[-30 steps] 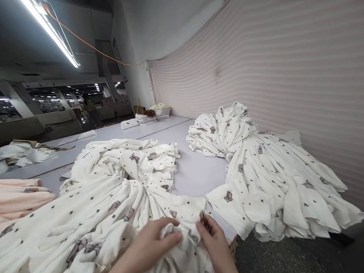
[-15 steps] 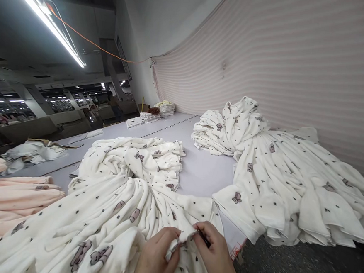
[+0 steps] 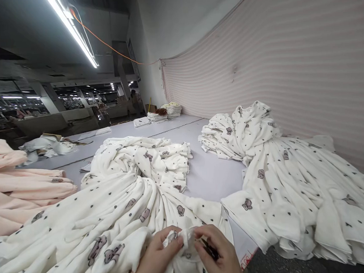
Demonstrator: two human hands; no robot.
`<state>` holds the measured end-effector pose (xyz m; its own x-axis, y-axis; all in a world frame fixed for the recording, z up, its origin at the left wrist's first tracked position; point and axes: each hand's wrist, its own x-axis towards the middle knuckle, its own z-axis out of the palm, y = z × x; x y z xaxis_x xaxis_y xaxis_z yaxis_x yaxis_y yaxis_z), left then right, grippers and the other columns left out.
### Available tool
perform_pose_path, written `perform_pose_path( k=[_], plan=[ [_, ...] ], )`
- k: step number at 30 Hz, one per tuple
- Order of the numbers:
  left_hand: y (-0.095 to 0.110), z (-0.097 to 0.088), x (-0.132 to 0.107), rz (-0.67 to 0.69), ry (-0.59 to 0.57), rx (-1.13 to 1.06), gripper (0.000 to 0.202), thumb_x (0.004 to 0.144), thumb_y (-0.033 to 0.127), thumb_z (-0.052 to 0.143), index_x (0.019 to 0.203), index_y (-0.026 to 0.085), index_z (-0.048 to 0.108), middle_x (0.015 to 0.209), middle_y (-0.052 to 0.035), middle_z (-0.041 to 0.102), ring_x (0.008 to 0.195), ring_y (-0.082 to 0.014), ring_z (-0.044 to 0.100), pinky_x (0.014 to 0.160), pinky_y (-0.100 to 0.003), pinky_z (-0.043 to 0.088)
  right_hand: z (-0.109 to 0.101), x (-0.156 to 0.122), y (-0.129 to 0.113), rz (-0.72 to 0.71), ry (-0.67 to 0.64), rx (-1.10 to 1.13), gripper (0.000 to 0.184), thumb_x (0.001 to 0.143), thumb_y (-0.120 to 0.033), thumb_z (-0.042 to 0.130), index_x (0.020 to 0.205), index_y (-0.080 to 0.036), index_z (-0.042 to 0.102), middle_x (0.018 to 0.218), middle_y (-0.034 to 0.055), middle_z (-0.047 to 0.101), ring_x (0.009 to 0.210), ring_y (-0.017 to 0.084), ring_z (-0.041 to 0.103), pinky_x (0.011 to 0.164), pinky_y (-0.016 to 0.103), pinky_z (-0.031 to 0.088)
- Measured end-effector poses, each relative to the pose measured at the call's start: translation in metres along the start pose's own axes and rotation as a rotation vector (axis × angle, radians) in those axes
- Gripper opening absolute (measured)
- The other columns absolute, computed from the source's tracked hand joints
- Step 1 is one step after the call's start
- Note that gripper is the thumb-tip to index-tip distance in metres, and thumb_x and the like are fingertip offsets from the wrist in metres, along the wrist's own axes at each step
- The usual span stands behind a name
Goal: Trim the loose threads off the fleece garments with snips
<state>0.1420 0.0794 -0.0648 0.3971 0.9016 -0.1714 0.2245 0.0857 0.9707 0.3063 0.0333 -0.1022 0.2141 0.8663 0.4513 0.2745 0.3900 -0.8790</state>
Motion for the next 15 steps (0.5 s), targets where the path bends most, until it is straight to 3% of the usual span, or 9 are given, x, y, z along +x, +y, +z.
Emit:
perform_pose_path(
  k=[3, 6, 9, 11, 15],
  plan=[
    [0.000, -0.001, -0.001, 0.060, -0.038, 0.054, 0.031, 0.079, 0.046, 0.060, 0.083, 0.016, 0.067, 0.084, -0.0026, 0.068, 0.088, -0.0222, 0.061, 0.083, -0.030, 0.048, 0.004, -0.001, -0.003, -0.058, -0.060, 0.019, 0.013, 0.087, -0.030, 0.056, 0.093, -0.025, 0.067, 0.092, 0.0037, 0.067, 0.088, 0.018, 0.062, 0.079, 0.023, 0.048],
    [0.003, -0.001, -0.004, 0.133, -0.054, 0.204, 0.027, 0.083, 0.042, 0.055, 0.084, 0.017, 0.067, 0.084, -0.0030, 0.069, 0.086, -0.0219, 0.061, 0.082, -0.031, 0.049, 0.007, -0.002, -0.003, 0.004, -0.087, 0.015, 0.019, 0.091, -0.033, 0.050, 0.083, -0.022, 0.064, 0.076, 0.0018, 0.065, 0.073, 0.016, 0.062, 0.068, 0.022, 0.048],
    [0.004, 0.001, -0.007, 0.141, -0.024, 0.339, 0.032, 0.080, 0.035, 0.058, 0.108, 0.021, 0.064, 0.110, -0.0054, 0.068, 0.102, -0.0252, 0.059, 0.092, -0.036, 0.046, 0.009, -0.004, -0.002, 0.083, -0.039, -0.065, 0.025, 0.093, -0.038, 0.043, 0.082, -0.021, 0.057, 0.061, -0.0023, 0.054, 0.055, 0.013, 0.054, 0.055, 0.021, 0.042],
    [0.004, 0.003, -0.008, 0.124, -0.039, 0.369, 0.035, 0.080, 0.034, 0.057, 0.113, 0.023, 0.064, 0.118, -0.0054, 0.066, 0.110, -0.0264, 0.057, 0.097, -0.037, 0.043, 0.011, -0.005, -0.002, 0.115, -0.015, -0.110, 0.026, 0.094, -0.040, 0.041, 0.081, -0.021, 0.053, 0.057, -0.0045, 0.047, 0.050, 0.012, 0.048, 0.049, 0.021, 0.037],
    [0.005, 0.005, -0.010, 0.117, 0.014, 0.336, 0.027, 0.081, 0.036, 0.054, 0.096, 0.020, 0.068, 0.099, -0.0044, 0.072, 0.098, -0.0251, 0.062, 0.089, -0.033, 0.047, 0.015, -0.001, -0.004, 0.196, 0.001, -0.094, 0.026, 0.092, -0.044, 0.043, 0.082, -0.022, 0.050, 0.057, -0.0053, 0.044, 0.050, 0.012, 0.047, 0.048, 0.020, 0.037]
  ],
)
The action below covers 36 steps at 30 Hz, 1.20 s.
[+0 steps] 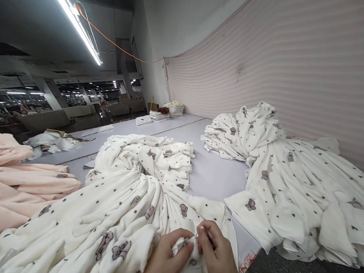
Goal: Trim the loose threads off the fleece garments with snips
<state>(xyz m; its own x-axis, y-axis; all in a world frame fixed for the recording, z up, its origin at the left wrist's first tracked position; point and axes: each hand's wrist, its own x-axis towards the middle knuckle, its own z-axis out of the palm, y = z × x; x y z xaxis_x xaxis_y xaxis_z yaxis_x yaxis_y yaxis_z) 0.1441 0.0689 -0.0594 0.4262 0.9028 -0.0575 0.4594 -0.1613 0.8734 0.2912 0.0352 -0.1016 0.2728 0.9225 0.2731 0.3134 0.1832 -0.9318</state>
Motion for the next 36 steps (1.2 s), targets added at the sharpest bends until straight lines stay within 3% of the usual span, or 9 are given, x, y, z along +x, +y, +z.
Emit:
perform_pose_path(
  k=[3, 6, 11, 15, 25, 30, 33, 35, 36],
  plan=[
    [-0.002, -0.002, -0.001, -0.015, 0.097, -0.053, 0.025, 0.081, 0.040, 0.054, 0.091, 0.020, 0.067, 0.092, -0.0029, 0.071, 0.093, -0.0236, 0.062, 0.085, -0.030, 0.048, -0.003, 0.000, -0.001, 0.017, -0.014, 0.067, 0.024, 0.086, -0.045, 0.053, 0.087, -0.022, 0.054, 0.066, -0.0023, 0.056, 0.060, 0.014, 0.058, 0.057, 0.020, 0.045],
    [-0.004, -0.002, -0.003, -0.033, 0.186, -0.098, 0.027, 0.081, 0.044, 0.055, 0.092, 0.021, 0.066, 0.095, -0.0028, 0.070, 0.096, -0.0239, 0.061, 0.089, -0.031, 0.045, -0.009, -0.005, 0.000, -0.063, -0.044, 0.083, 0.025, 0.083, -0.044, 0.057, 0.095, -0.023, 0.063, 0.084, 0.0033, 0.067, 0.078, 0.019, 0.065, 0.069, 0.023, 0.050],
    [-0.001, 0.001, -0.004, 0.051, 0.153, -0.128, 0.023, 0.083, 0.040, 0.054, 0.090, 0.022, 0.066, 0.089, -0.0013, 0.071, 0.090, -0.0216, 0.063, 0.083, -0.027, 0.048, -0.012, -0.010, 0.002, -0.064, -0.085, 0.031, 0.019, 0.083, -0.039, 0.060, 0.094, -0.028, 0.071, 0.088, 0.0032, 0.072, 0.083, 0.020, 0.067, 0.074, 0.025, 0.051],
    [-0.001, 0.003, -0.006, 0.081, 0.208, -0.106, 0.022, 0.082, 0.038, 0.055, 0.091, 0.022, 0.065, 0.089, -0.0011, 0.071, 0.088, -0.0207, 0.064, 0.079, -0.025, 0.050, -0.007, -0.008, 0.003, -0.077, -0.055, 0.016, 0.020, 0.082, -0.038, 0.062, 0.097, -0.029, 0.072, 0.091, 0.0032, 0.073, 0.087, 0.021, 0.068, 0.077, 0.025, 0.051],
    [-0.009, 0.005, -0.005, 0.080, 0.165, -0.050, 0.024, 0.081, 0.038, 0.055, 0.092, 0.021, 0.068, 0.095, -0.0036, 0.073, 0.095, -0.0230, 0.064, 0.085, -0.027, 0.049, -0.006, -0.008, 0.004, -0.084, -0.035, 0.032, 0.018, 0.082, -0.038, 0.062, 0.090, -0.025, 0.073, 0.086, 0.0040, 0.072, 0.083, 0.020, 0.067, 0.075, 0.024, 0.050],
    [-0.004, 0.003, -0.003, 0.040, 0.107, -0.093, 0.023, 0.082, 0.038, 0.055, 0.092, 0.021, 0.066, 0.096, -0.0033, 0.072, 0.097, -0.0228, 0.062, 0.088, -0.028, 0.047, -0.007, -0.009, 0.007, 0.035, -0.040, 0.128, 0.021, 0.081, -0.041, 0.063, 0.084, -0.023, 0.074, 0.087, 0.0066, 0.072, 0.086, 0.022, 0.065, 0.078, 0.026, 0.049],
    [-0.003, 0.000, -0.003, 0.067, 0.067, -0.074, 0.022, 0.079, 0.037, 0.057, 0.094, 0.020, 0.060, 0.094, -0.0027, 0.069, 0.093, -0.0218, 0.061, 0.084, -0.028, 0.047, -0.012, -0.006, 0.012, 0.145, -0.050, 0.199, 0.035, 0.078, -0.042, 0.066, 0.107, -0.022, 0.067, 0.086, 0.0051, 0.065, 0.080, 0.020, 0.062, 0.075, 0.028, 0.049],
    [-0.003, -0.002, -0.005, 0.080, 0.022, -0.020, 0.021, 0.073, 0.032, 0.062, 0.090, 0.020, 0.055, 0.085, -0.0007, 0.066, 0.085, -0.0204, 0.060, 0.076, -0.026, 0.048, -0.017, -0.002, 0.014, 0.201, -0.164, 0.267, 0.051, 0.076, -0.037, 0.068, 0.123, -0.022, 0.056, 0.078, -0.0004, 0.057, 0.073, 0.017, 0.057, 0.071, 0.026, 0.048],
    [-0.004, -0.002, -0.007, 0.071, 0.002, 0.039, 0.021, 0.070, 0.027, 0.063, 0.087, 0.021, 0.054, 0.081, 0.0004, 0.064, 0.081, -0.0198, 0.060, 0.072, -0.026, 0.047, -0.019, 0.000, 0.015, 0.213, -0.263, 0.295, 0.049, 0.076, -0.032, 0.068, 0.121, -0.022, 0.056, 0.074, -0.0026, 0.053, 0.070, 0.015, 0.055, 0.070, 0.025, 0.047]
  ],
)
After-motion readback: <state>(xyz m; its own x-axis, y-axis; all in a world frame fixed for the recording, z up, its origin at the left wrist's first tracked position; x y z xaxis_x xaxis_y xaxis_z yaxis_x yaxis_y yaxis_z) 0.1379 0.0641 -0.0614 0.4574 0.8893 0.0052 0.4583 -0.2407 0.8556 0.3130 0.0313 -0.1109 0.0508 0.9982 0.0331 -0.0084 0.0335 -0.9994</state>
